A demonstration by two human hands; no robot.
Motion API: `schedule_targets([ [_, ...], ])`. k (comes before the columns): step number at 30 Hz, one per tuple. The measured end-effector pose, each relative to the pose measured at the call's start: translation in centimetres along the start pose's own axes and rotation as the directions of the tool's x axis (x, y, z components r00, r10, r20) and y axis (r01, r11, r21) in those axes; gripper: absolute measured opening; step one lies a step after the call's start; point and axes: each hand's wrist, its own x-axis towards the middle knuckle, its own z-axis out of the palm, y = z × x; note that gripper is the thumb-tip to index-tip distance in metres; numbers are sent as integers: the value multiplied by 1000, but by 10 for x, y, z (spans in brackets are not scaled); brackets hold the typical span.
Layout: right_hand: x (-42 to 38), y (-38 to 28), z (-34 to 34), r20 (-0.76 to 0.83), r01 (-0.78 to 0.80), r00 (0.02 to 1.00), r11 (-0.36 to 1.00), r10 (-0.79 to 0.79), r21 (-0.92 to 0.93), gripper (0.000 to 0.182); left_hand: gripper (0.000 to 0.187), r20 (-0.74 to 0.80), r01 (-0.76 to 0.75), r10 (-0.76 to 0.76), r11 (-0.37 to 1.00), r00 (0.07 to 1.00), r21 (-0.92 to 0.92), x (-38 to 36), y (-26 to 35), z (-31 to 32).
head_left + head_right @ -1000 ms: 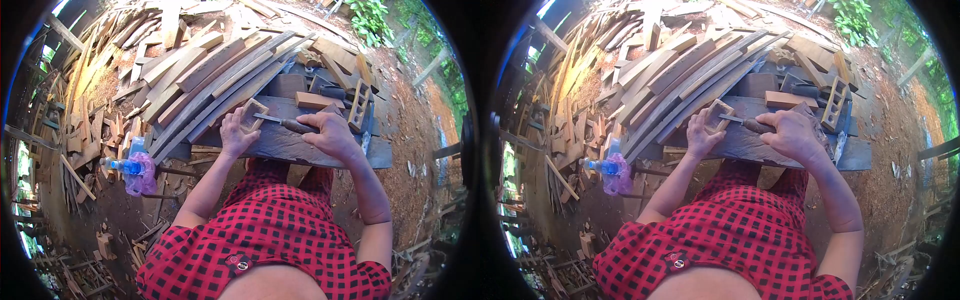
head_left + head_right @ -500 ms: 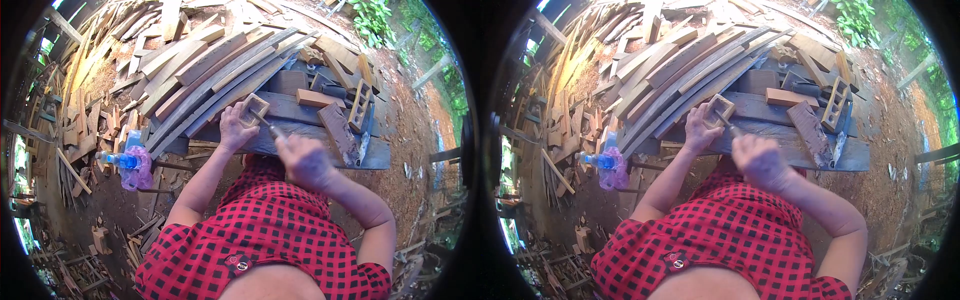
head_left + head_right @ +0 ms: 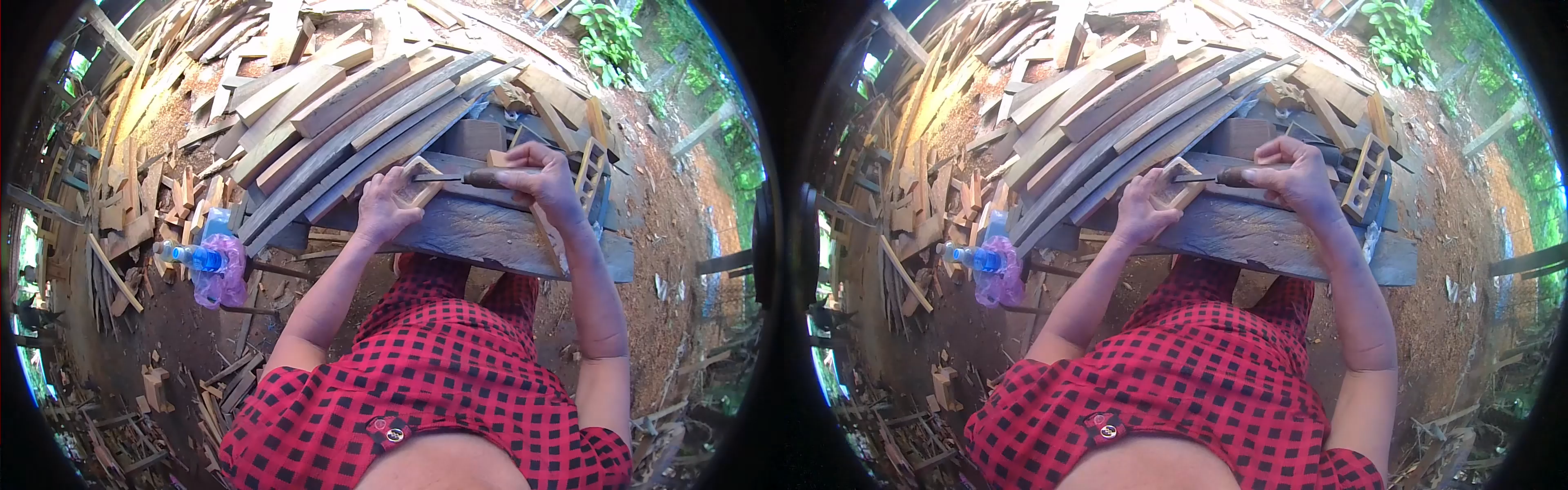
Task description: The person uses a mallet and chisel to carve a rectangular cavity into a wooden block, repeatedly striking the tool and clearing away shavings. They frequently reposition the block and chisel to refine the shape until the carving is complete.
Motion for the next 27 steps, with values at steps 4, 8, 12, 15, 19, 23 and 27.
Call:
schedule_targets([
  [4,1,-9,-20,122,64,991,990,-48,-126,19,83,242,35,-17,997,970,-68,16,11,-16],
  [8,7,-25,-32,147,140,982,974,-115,-178,18,82,241,-97,101,995,965,-26,12,8,3],
  [12,3,-35,-39,146,89,988,968,-55,-233,16,82,234,-162,157,987,959,-1,8,-3,10],
  [15,-6,-47,-23,146,162,982,927,-119,-337,17,81,138,-245,245,969,960,-14,7,-6,13],
  [19,-5,-52,3,183,372,928,786,-325,-493,19,79,155,-240,237,971,959,-1,7,-1,8],
  [23,3,-57,17,221,385,922,687,-319,-616,17,79,153,-244,245,969,957,-21,7,-5,10],
  [27,25,-59,11,290,369,925,764,-246,-529,16,80,152,-254,255,967,955,-28,7,-5,9],
])
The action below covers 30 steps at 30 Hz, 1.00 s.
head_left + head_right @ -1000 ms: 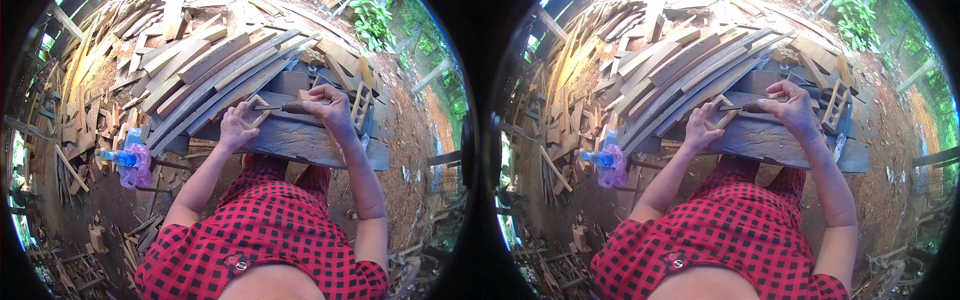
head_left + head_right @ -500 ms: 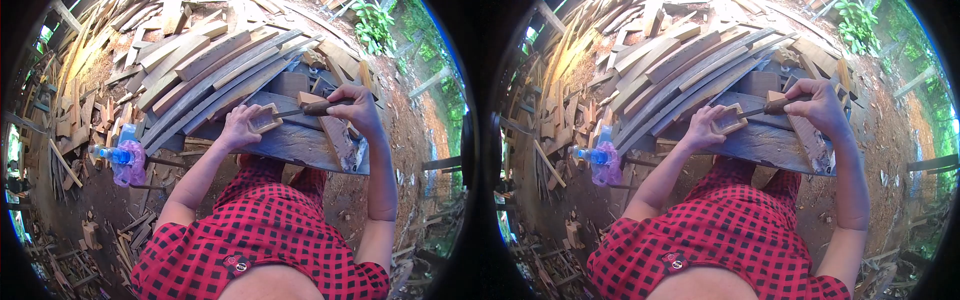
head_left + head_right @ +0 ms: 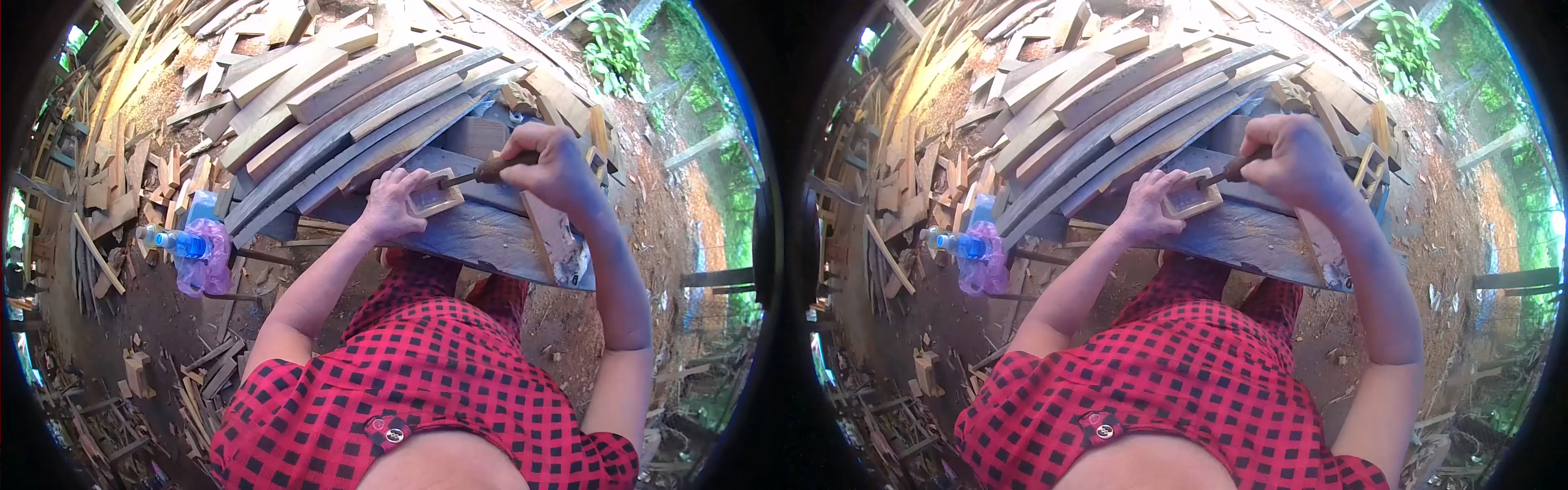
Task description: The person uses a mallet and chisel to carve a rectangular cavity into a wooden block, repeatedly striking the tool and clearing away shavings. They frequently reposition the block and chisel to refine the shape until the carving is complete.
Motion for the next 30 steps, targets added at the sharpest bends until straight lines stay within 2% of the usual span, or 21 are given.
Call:
schedule_targets([
  [1,4,6,-4,19,-55,998,995,54,85,15,80,1,-6,6,1000,1000,-9,0,-1,1],
  [6,10,44,-15,6,-38,999,980,37,194,12,80,-10,-26,26,1000,1000,-12,1,-1,2],
  [8,10,65,-15,-16,-20,1000,941,27,337,12,80,-2,-20,20,1000,1000,-7,1,0,0],
  [12,14,78,-19,-23,46,999,954,-41,295,13,81,-13,-24,24,1000,1000,-3,1,-3,2],
  [14,13,81,-24,50,-219,974,872,220,437,15,81,-8,-29,29,1000,1000,-7,0,-4,2],
  [17,-10,98,-14,-37,-249,955,868,293,429,18,80,-16,-40,40,999,999,-8,0,-4,1],
  [21,-33,94,1,-117,-174,957,849,265,499,18,78,-48,-52,52,999,997,9,0,-3,3],
  [23,-35,116,2,-32,-269,932,747,362,608,14,79,-9,-44,44,999,999,-1,1,-1,0],
  [24,-38,126,8,-39,-265,932,750,361,607,14,80,22,-21,21,1000,1000,-10,1,-1,-1],
  [26,-37,144,19,-61,-214,939,712,340,669,14,78,-18,-42,41,999,999,-21,4,-2,0],
  [30,-40,135,15,-26,-247,938,719,346,649,15,76,14,-45,45,998,999,-45,3,-1,-4],
])
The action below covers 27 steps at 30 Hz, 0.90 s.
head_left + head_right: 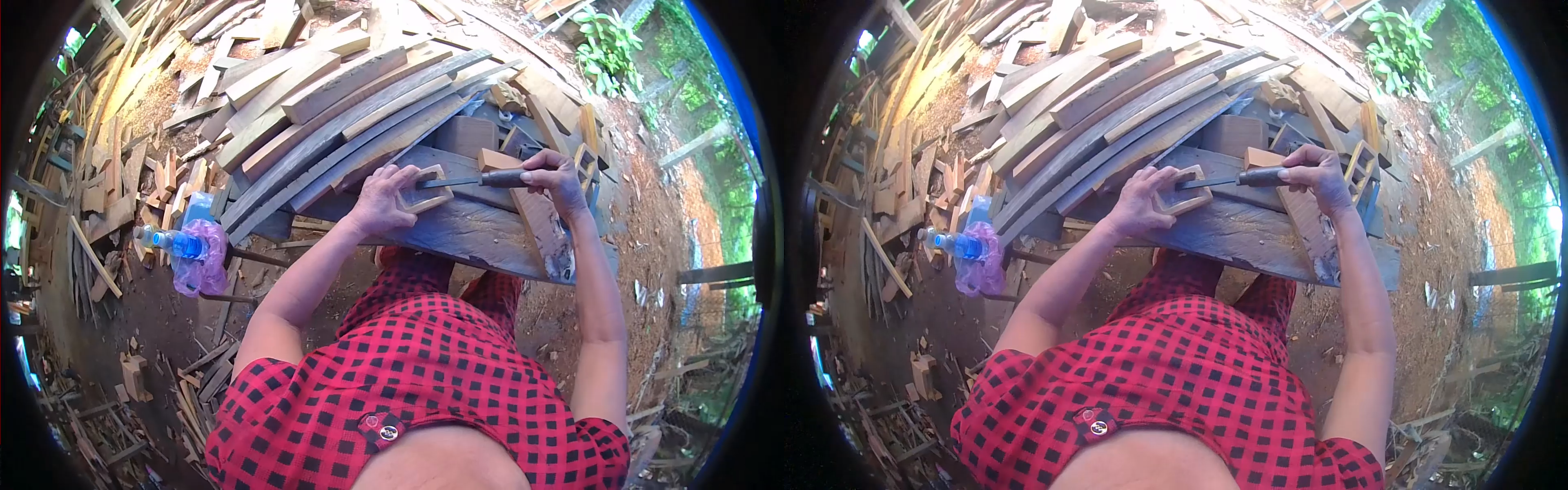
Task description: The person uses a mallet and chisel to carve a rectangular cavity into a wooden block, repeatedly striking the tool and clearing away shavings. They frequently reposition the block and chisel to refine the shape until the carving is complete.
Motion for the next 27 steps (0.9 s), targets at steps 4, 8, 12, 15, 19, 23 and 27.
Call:
schedule_targets([
  [4,-22,-22,15,-59,-31,998,997,27,-70,14,76,55,-58,58,998,997,-2,3,-7,-8],
  [8,-47,-61,33,-63,173,978,943,-199,-286,12,81,68,-2,-1,999,998,47,1,1,-8],
  [12,-58,-76,57,-90,209,957,869,-277,-449,14,79,38,-10,9,999,999,33,1,-2,-5],
  [15,-58,-69,63,-149,138,966,911,-210,-389,15,78,0,-26,26,999,1000,40,-2,-5,-2],
  [19,-70,-45,61,-242,113,952,953,-185,-282,14,79,-55,-26,31,996,998,90,-6,0,3],
  [23,-91,-33,56,-315,-31,949,993,-6,-112,13,92,-124,169,-148,968,981,187,-18,30,26],
  [27,-106,-11,53,-366,-8,931,998,-12,-54,11,101,-218,337,-302,930,928,146,-20,53,41],
])
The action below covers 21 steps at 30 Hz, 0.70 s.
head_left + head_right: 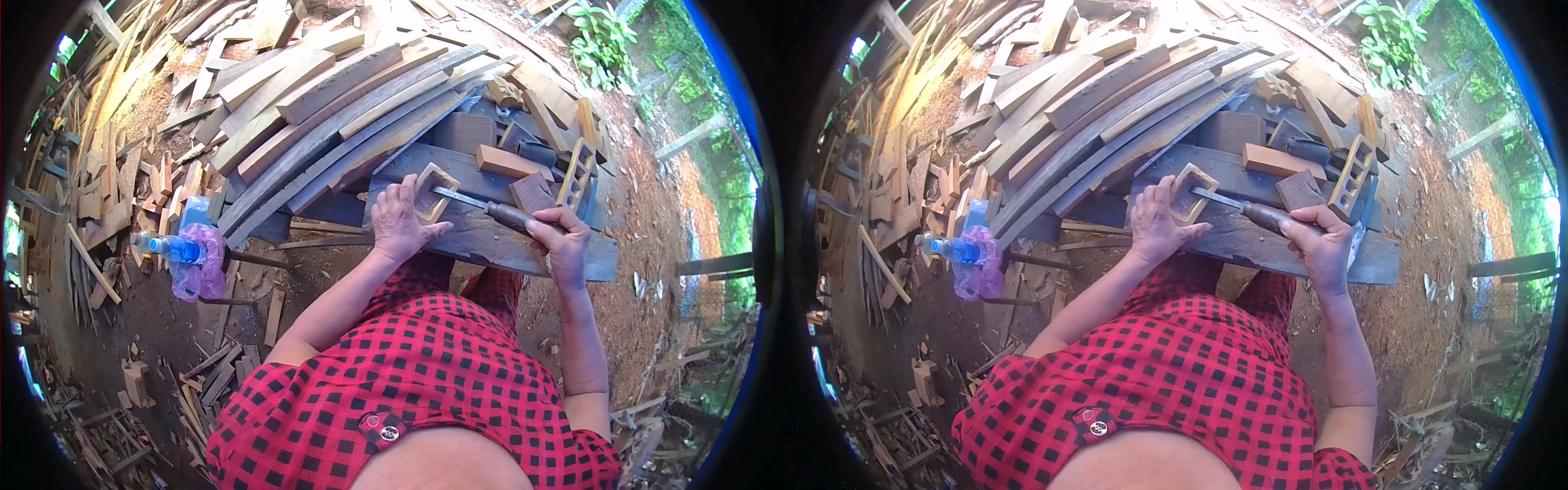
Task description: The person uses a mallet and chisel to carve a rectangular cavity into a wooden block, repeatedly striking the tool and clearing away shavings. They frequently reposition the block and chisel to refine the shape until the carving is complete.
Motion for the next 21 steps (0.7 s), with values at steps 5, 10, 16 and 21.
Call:
schedule_targets([
  [5,7,3,-5,7,-31,1000,997,30,66,13,110,113,29,-32,999,993,25,0,-2,-2],
  [10,27,13,-16,163,-40,986,997,28,71,15,113,216,36,-19,997,976,-75,-2,0,2],
  [16,47,-6,-23,263,35,965,999,-23,-41,17,113,204,50,-34,996,978,-76,-1,5,0],
  [21,66,-23,-24,380,110,924,984,-49,-139,19,113,302,63,-4,981,953,-185,1,-2,-14],
])
